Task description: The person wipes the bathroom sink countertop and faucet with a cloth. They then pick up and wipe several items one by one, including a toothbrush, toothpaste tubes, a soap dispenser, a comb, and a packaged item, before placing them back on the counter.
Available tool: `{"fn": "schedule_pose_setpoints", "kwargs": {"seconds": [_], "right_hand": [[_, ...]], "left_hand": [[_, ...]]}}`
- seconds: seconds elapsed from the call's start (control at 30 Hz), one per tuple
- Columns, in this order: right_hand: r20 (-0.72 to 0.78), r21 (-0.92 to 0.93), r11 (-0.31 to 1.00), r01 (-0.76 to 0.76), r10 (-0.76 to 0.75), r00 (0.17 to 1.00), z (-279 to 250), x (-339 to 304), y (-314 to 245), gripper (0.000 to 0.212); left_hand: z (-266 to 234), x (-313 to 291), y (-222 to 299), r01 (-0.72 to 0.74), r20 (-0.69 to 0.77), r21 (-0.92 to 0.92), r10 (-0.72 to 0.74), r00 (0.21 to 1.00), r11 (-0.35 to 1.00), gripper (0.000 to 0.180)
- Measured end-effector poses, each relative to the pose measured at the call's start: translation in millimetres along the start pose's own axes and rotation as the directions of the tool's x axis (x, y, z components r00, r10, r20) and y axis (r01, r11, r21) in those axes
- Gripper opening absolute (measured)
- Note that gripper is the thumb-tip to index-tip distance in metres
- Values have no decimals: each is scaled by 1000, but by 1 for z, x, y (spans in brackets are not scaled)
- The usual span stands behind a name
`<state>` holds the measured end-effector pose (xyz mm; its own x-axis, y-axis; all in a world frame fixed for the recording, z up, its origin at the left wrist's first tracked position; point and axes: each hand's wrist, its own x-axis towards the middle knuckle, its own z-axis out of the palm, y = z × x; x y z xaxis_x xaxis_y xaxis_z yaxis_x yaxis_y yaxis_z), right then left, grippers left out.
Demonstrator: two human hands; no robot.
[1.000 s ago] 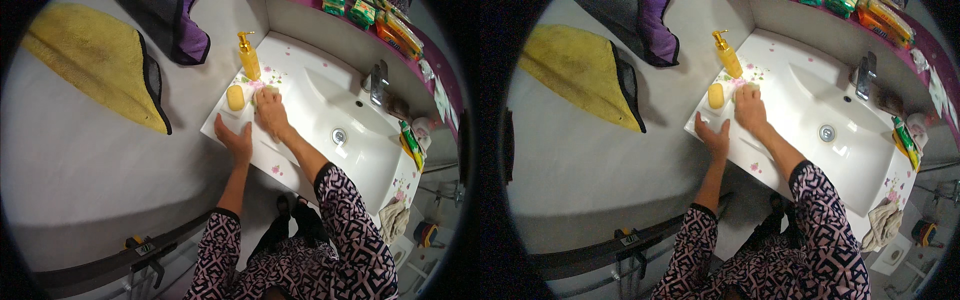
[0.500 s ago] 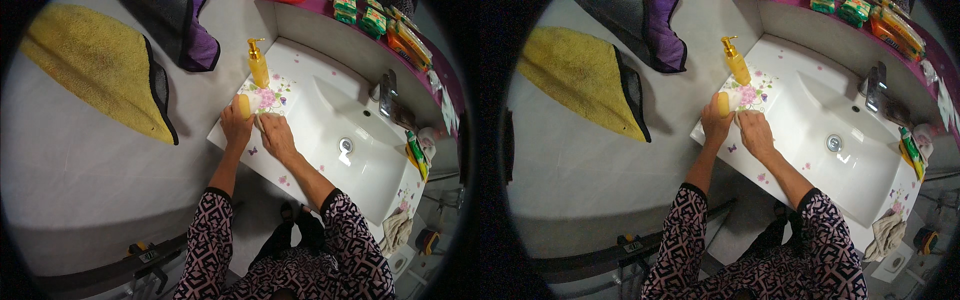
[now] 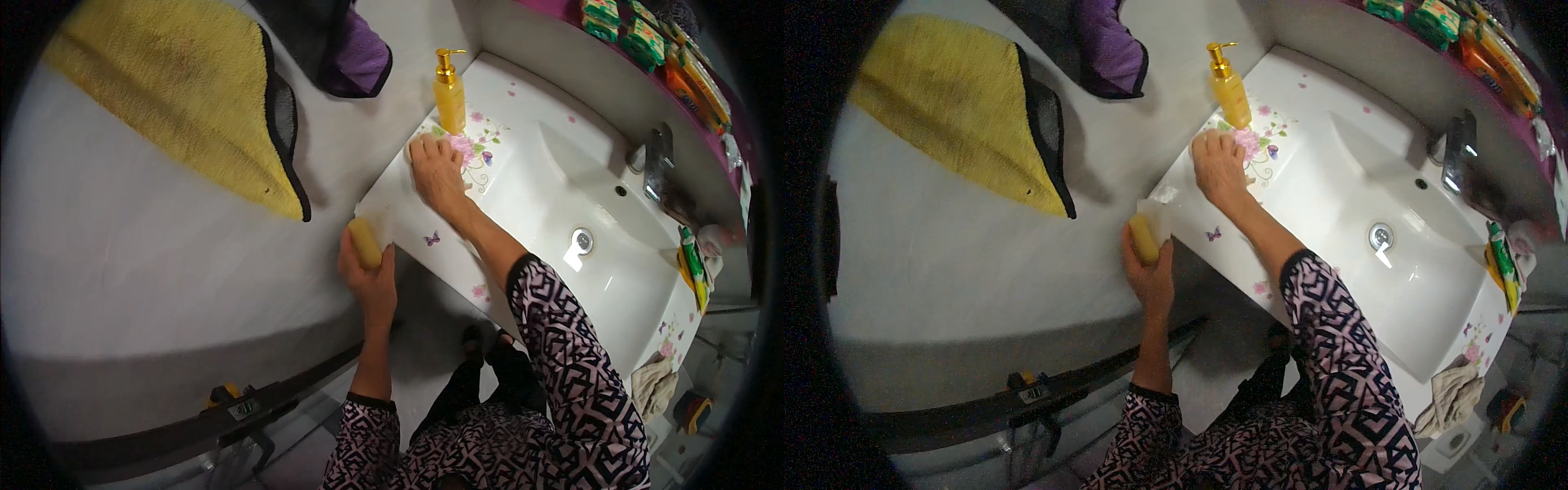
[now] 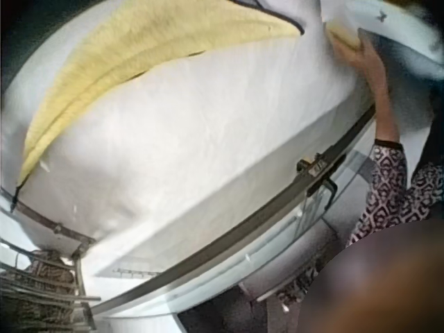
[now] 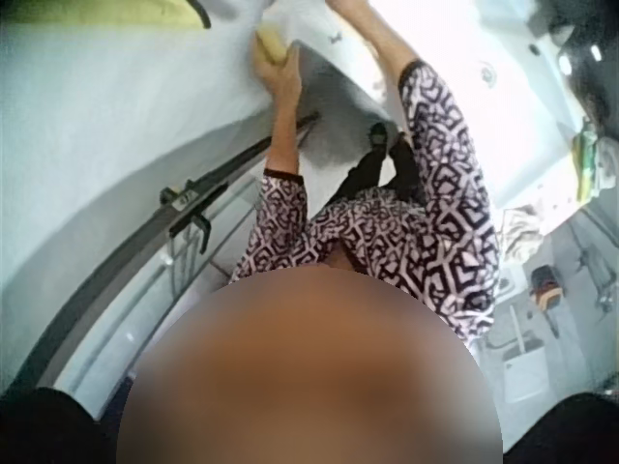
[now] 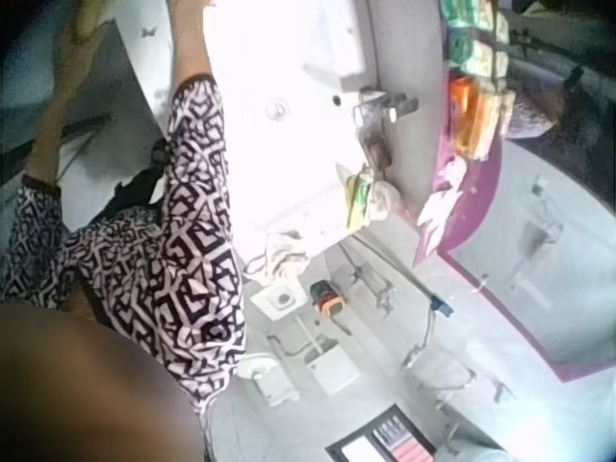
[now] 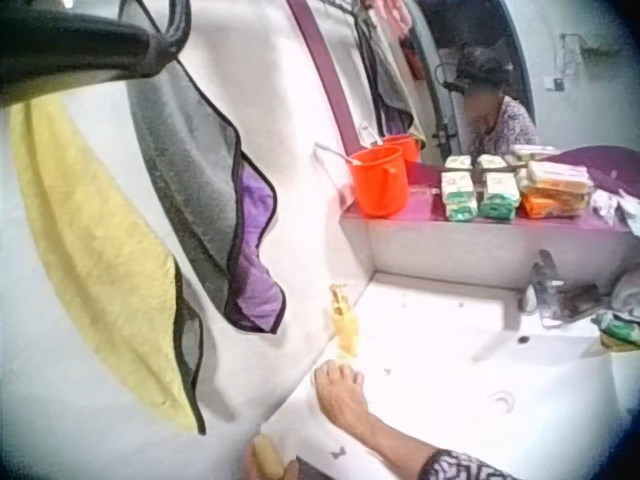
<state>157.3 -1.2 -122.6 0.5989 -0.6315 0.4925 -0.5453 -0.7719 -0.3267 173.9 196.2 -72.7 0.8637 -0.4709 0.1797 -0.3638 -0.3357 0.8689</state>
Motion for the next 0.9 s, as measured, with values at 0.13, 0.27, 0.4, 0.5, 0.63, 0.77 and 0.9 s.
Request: {"fn": "schedule_pose_setpoints", "kwargs": {"seconds": [0.13,0.27,0.4,0.5,0.63,0.77,0.9], "right_hand": [[-50,-184,975,-123,116,992,21,10,-31,30],[122,-67,982,176,-167,978,12,-24,-62,28],[192,221,850,477,-518,834,-20,-60,-54,30],[320,299,880,368,-456,831,-51,-66,-40,32],[272,55,977,206,-213,938,-59,-54,-2,35],[163,-66,998,-23,33,986,-49,-29,35,42],[47,-121,981,-149,155,987,-42,1,71,40]], "left_hand": [[-20,-7,-7,39,-56,-22,-41,998,999,70],[-23,-2,-13,-20,-85,61,25,996,998,70],[-15,11,-2,-87,-49,39,88,995,995,69],[-4,26,4,-161,27,29,160,987,987,69],[24,45,11,-250,162,258,213,963,933,69],[48,58,1,-360,229,253,306,924,898,71],[66,65,-6,-383,267,291,310,912,876,74]]}}
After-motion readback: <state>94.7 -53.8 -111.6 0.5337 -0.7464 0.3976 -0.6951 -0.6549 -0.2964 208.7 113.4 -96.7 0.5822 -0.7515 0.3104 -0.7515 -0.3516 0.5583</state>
